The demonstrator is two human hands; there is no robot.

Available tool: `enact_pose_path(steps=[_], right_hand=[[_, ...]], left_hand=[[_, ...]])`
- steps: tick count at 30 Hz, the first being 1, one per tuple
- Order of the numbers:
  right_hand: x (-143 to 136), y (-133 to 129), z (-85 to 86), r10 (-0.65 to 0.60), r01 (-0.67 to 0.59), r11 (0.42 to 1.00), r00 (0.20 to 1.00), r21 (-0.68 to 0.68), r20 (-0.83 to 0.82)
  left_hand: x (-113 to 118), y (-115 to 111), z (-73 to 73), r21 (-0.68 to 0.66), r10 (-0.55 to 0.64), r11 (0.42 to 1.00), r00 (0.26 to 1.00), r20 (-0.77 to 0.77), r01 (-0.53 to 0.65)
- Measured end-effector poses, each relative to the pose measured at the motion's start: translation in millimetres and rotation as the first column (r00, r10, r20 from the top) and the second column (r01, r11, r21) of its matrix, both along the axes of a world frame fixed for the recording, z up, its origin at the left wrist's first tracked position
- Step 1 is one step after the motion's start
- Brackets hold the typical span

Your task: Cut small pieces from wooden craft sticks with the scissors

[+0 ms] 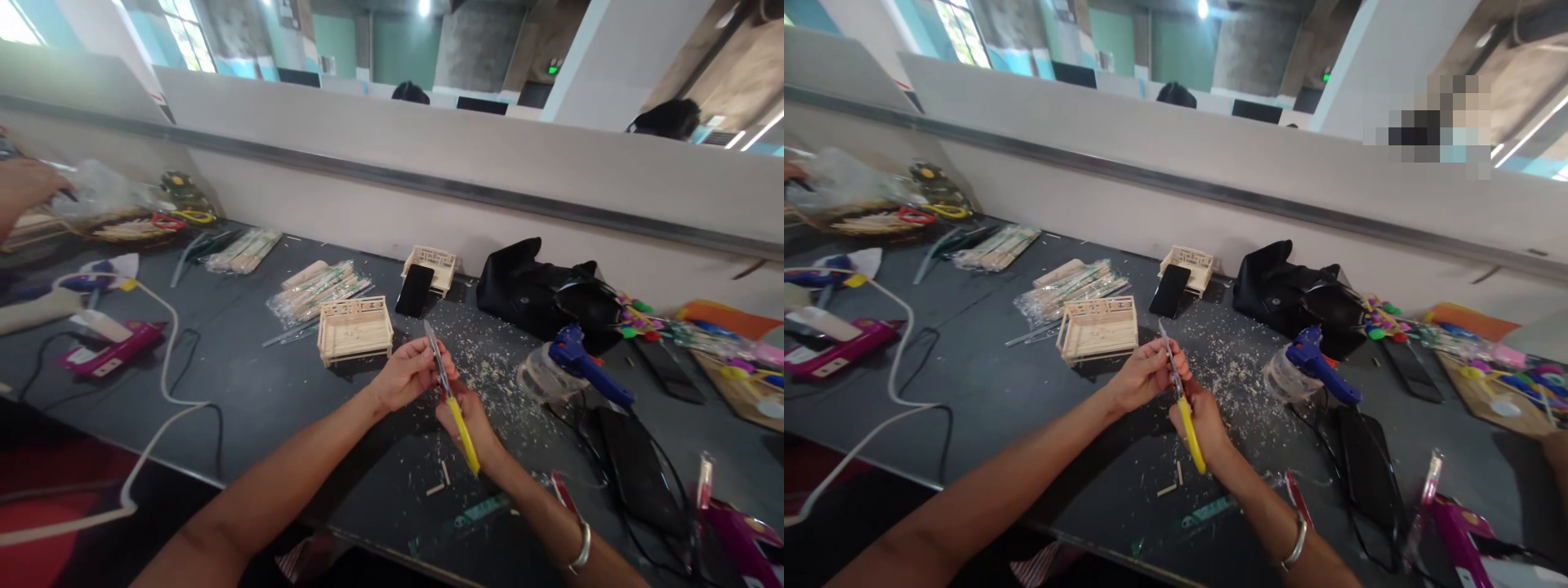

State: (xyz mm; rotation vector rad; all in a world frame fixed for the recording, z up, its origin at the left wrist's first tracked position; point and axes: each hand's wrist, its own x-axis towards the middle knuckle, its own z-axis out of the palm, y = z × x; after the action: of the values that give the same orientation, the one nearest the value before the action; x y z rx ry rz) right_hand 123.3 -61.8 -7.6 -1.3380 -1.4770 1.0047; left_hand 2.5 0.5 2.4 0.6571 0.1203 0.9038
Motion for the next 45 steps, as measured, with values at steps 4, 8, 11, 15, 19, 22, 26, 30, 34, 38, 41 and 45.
enact_pose_path(steps=[4, 8, 11, 15, 19, 22, 26, 30, 34, 38, 41, 45], right_hand=[[3, 4, -0.7, 0.006, -0.013, 0.998, 0.993, 0.054, 0.118], [4, 4, 4.2, -0.052, 0.043, 0.998, 0.985, 0.056, 0.165], [5, 0, 6.6, -0.072, 0.069, 0.997, 0.982, 0.026, 0.173], [8, -4, 8.3, -0.061, 0.066, 0.998, 0.979, -0.018, 0.193], [15, 0, 6.8, -0.003, 0.021, 0.994, 0.985, -0.104, 0.171], [20, 3, 4.6, 0.02, 0.006, 0.976, 0.993, -0.22, 0.115], [19, 0, 9.5, 0.028, -0.039, 0.921, 0.999, -0.387, -0.034], [16, -4, 18.1, 0.008, -0.024, 0.931, 0.999, -0.365, -0.045], [19, -5, 14.1, -0.111, 0.116, 0.992, 0.989, -0.043, 0.099], [27, -5, 3.9, -0.277, 0.228, 0.953, 0.924, 0.202, 0.265], [30, -4, 0.0, -0.348, 0.27, 0.927, 0.879, 0.262, 0.325], [30, -3, -3.0, -0.346, 0.252, 0.927, 0.861, 0.277, 0.372]], left_hand=[[2, 0, 0.5, -0.041, 0.039, 0.998, 0.999, -0.026, -0.041], [-1, 4, 2.4, -0.01, 0.029, 0.999, 0.99, -0.136, -0.031], [-6, 6, 4.6, 0.04, 0.019, 0.999, 0.982, -0.188, -0.012], [-11, 8, 5.0, 0.054, -0.035, 0.997, 0.977, -0.208, 0.047], [-11, 10, 0.4, 0.04, -0.041, 0.998, 0.977, -0.209, 0.051], [-9, 10, -5.1, 0.031, 0.001, 1.0, 0.974, -0.225, 0.006], [-6, 12, -11.4, -0.009, 0.061, 0.998, 0.97, -0.236, -0.065], [-7, 14, -11.2, -0.054, 0.118, 0.989, 0.956, -0.27, -0.137], [-8, 14, -4.1, -0.083, 0.173, 0.975, 0.942, -0.287, -0.204], [-8, 11, 3.4, -0.08, 0.224, 0.964, 0.936, -0.273, -0.254], [-7, 8, 6.8, -0.074, 0.244, 0.96, 0.935, -0.258, -0.271], [-8, 7, 8.3, -0.054, 0.231, 0.967, 0.945, -0.231, -0.25]])
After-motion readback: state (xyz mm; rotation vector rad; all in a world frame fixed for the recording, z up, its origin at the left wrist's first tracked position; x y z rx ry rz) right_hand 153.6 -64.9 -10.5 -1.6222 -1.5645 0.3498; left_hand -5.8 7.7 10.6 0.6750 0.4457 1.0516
